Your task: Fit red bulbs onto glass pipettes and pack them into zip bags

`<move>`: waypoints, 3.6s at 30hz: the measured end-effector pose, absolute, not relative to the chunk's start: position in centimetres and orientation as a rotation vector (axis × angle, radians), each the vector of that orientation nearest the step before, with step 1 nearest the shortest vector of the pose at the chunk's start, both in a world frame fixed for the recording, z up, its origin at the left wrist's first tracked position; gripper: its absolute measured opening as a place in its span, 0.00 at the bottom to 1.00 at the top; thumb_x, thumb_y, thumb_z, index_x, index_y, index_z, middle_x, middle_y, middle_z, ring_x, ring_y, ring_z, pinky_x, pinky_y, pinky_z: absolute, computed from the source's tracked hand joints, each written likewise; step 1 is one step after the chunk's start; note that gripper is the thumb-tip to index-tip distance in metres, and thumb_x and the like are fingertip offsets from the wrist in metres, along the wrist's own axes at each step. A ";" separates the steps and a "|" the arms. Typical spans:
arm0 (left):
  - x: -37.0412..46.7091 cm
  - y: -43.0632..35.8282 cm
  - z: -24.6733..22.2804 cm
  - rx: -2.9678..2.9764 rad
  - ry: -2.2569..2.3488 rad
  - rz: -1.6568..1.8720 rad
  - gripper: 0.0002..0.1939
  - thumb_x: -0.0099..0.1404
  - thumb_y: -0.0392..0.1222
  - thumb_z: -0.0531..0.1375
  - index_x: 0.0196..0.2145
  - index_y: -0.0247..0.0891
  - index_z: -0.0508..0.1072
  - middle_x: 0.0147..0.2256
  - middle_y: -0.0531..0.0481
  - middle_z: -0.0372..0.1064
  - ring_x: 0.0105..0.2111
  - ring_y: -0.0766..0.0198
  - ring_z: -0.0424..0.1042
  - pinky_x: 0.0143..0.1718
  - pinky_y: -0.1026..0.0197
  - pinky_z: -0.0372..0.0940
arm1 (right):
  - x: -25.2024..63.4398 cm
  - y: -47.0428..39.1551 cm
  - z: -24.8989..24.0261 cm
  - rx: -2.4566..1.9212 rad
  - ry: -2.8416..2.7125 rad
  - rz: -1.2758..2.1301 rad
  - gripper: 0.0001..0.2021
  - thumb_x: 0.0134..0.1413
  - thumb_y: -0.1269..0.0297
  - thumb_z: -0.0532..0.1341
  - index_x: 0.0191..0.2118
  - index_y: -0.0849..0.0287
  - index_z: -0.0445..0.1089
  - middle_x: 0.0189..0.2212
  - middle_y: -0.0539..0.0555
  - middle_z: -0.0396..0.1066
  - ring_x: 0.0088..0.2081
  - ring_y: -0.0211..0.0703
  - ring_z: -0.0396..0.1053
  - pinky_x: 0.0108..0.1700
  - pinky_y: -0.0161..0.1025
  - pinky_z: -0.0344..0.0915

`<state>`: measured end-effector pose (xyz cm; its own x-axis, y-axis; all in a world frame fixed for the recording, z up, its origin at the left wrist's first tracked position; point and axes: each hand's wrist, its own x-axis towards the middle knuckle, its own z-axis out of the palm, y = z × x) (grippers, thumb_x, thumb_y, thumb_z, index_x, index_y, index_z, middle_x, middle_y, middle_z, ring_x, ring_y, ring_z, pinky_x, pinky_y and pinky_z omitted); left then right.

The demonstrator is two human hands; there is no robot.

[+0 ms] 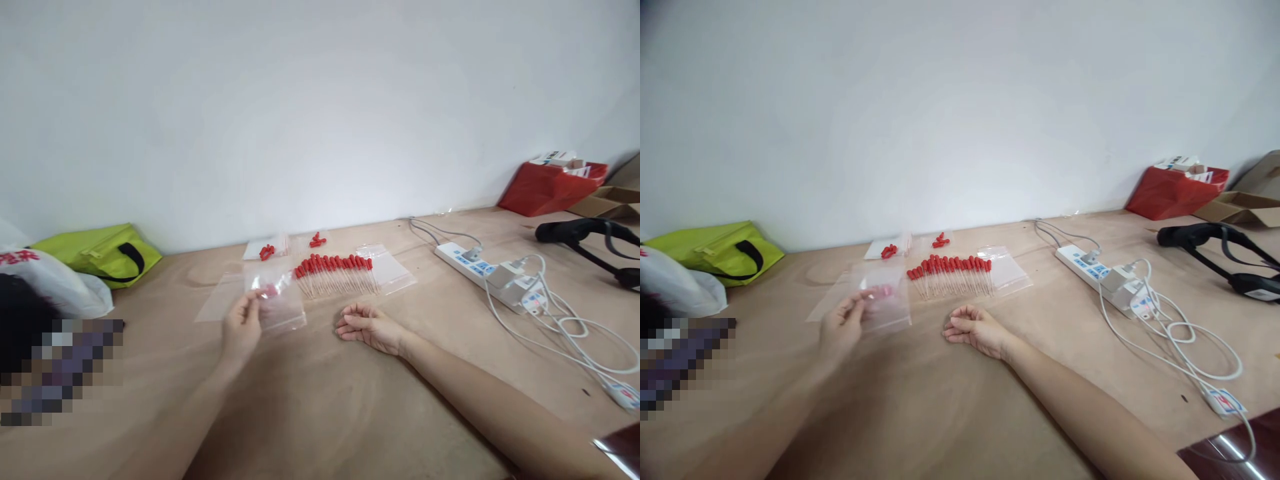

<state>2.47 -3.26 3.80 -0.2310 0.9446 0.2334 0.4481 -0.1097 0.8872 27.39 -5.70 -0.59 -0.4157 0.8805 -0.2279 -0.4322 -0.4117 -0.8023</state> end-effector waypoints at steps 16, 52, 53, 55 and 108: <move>5.3 -5.7 4.4 2.803 0.812 0.133 0.25 0.60 0.51 0.54 0.54 0.44 0.61 0.54 0.43 0.58 0.54 0.49 0.55 0.54 0.44 0.46 | 27.8 -4.6 -1.9 -1.090 -1.420 1.182 0.14 0.42 0.54 0.62 0.29 0.60 0.67 0.24 0.49 0.67 0.26 0.35 0.63 0.31 0.35 0.61; 7.1 -8.3 0.5 2.550 1.633 0.055 0.28 0.64 0.56 0.43 0.59 0.42 0.52 0.61 0.43 0.41 0.60 0.49 0.40 0.55 0.40 0.42 | 27.4 -6.5 0.3 -0.632 -2.683 0.488 0.30 0.50 0.48 0.55 0.55 0.61 0.58 0.51 0.60 0.62 0.54 0.45 0.56 0.56 0.45 0.47; 7.1 -8.4 0.6 2.551 1.631 0.068 0.28 0.64 0.55 0.43 0.59 0.42 0.52 0.61 0.42 0.42 0.60 0.48 0.41 0.55 0.40 0.43 | 27.3 -6.5 0.3 -0.620 -2.698 0.496 0.29 0.50 0.49 0.55 0.55 0.60 0.58 0.52 0.59 0.61 0.55 0.45 0.55 0.56 0.46 0.46; 6.8 -8.2 0.9 2.563 1.633 0.119 0.28 0.65 0.54 0.43 0.58 0.40 0.52 0.59 0.41 0.46 0.59 0.48 0.45 0.54 0.38 0.43 | 27.3 -6.4 0.5 -0.612 -2.712 0.510 0.28 0.49 0.50 0.57 0.55 0.58 0.59 0.55 0.59 0.58 0.56 0.45 0.54 0.57 0.47 0.45; 4.1 -5.4 0.7 2.596 1.076 0.337 0.25 0.61 0.49 0.54 0.55 0.44 0.58 0.55 0.47 0.57 0.56 0.58 0.55 0.57 0.47 0.46 | 29.7 0.6 -0.3 -1.173 -0.892 0.848 0.19 0.43 0.48 0.57 0.35 0.56 0.55 0.21 0.44 0.64 0.19 0.32 0.61 0.23 0.32 0.59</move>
